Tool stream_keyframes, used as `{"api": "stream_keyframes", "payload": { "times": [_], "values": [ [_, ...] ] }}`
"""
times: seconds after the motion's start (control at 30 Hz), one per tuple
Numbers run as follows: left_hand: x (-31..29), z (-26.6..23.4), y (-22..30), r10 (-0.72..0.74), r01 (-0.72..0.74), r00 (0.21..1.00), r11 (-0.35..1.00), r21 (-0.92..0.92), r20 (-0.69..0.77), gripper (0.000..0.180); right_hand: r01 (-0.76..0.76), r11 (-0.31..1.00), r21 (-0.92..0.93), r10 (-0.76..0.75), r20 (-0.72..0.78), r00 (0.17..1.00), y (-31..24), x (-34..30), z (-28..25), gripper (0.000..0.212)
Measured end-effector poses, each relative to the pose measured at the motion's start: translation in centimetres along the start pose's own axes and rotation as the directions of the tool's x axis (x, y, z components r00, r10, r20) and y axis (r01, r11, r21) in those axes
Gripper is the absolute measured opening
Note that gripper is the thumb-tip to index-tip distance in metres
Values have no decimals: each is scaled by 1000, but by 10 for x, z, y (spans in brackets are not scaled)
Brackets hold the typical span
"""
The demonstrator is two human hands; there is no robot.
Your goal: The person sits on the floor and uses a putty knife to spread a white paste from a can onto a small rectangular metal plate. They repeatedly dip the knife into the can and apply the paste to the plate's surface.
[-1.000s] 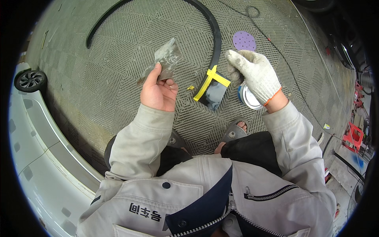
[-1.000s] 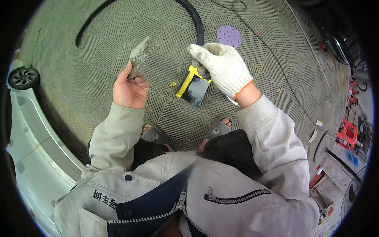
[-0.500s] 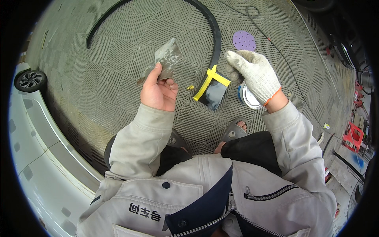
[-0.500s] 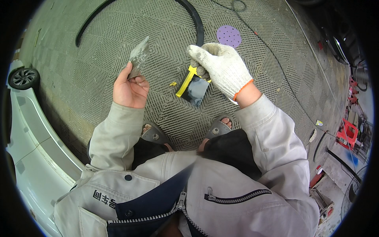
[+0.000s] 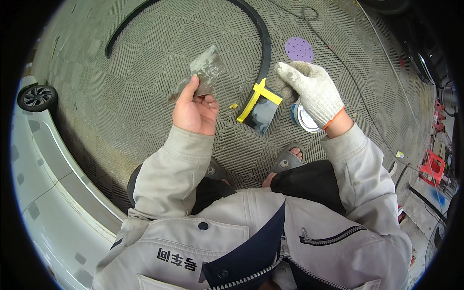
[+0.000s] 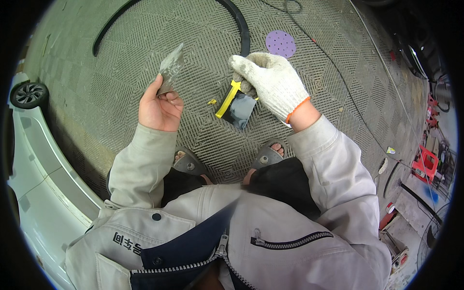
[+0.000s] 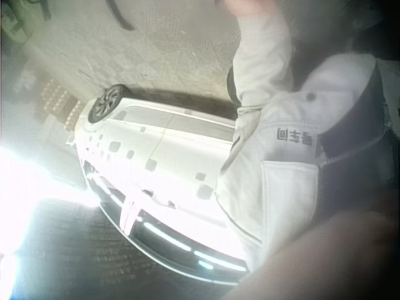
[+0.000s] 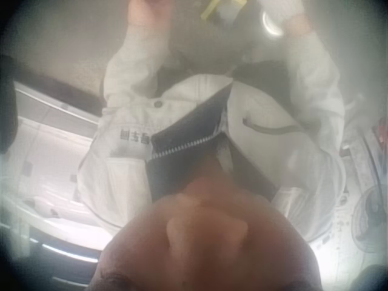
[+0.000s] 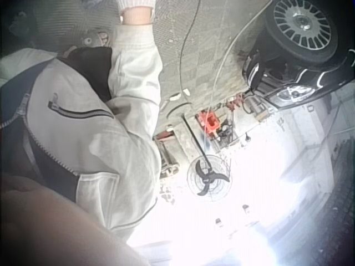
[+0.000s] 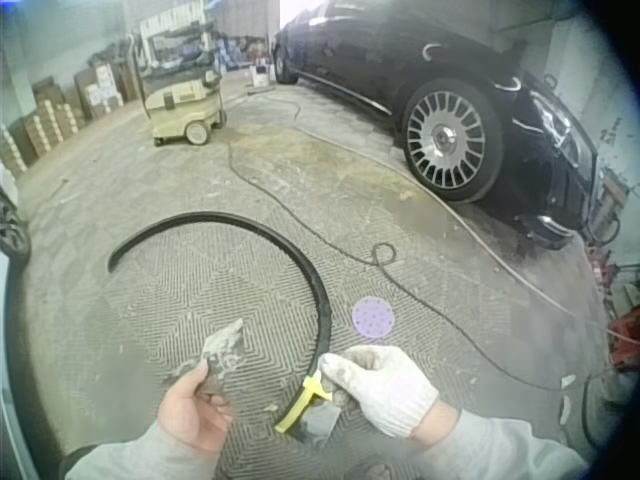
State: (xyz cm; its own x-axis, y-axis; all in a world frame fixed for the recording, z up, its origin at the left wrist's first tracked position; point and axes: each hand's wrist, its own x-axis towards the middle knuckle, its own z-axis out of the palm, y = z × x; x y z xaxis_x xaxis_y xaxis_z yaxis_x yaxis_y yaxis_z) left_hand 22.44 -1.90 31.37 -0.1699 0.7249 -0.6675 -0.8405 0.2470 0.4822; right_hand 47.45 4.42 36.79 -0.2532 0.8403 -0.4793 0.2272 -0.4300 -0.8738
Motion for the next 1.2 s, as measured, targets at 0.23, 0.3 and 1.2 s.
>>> {"api": "stream_keyframes", "payload": {
  "times": [0.23, 0.3, 1.2],
  "values": [
    [0, -1, -1, -11, 11, 1000, 1000, 0, 9, 12, 17, 999, 34, -17, -1, 1000, 1, -2, 2, 37],
    [0, -2, -1, -11, 11, 1000, 1000, -1, 7, 12, 21, 999, 41, -21, 0, 1000, 1, -2, 2, 37],
    [-21, 11, -21, 135, -357, 879, 822, 443, 458, 34, -33, 977, -210, 53, 89, 995, 9, 1, 2, 50]
  ]
}}
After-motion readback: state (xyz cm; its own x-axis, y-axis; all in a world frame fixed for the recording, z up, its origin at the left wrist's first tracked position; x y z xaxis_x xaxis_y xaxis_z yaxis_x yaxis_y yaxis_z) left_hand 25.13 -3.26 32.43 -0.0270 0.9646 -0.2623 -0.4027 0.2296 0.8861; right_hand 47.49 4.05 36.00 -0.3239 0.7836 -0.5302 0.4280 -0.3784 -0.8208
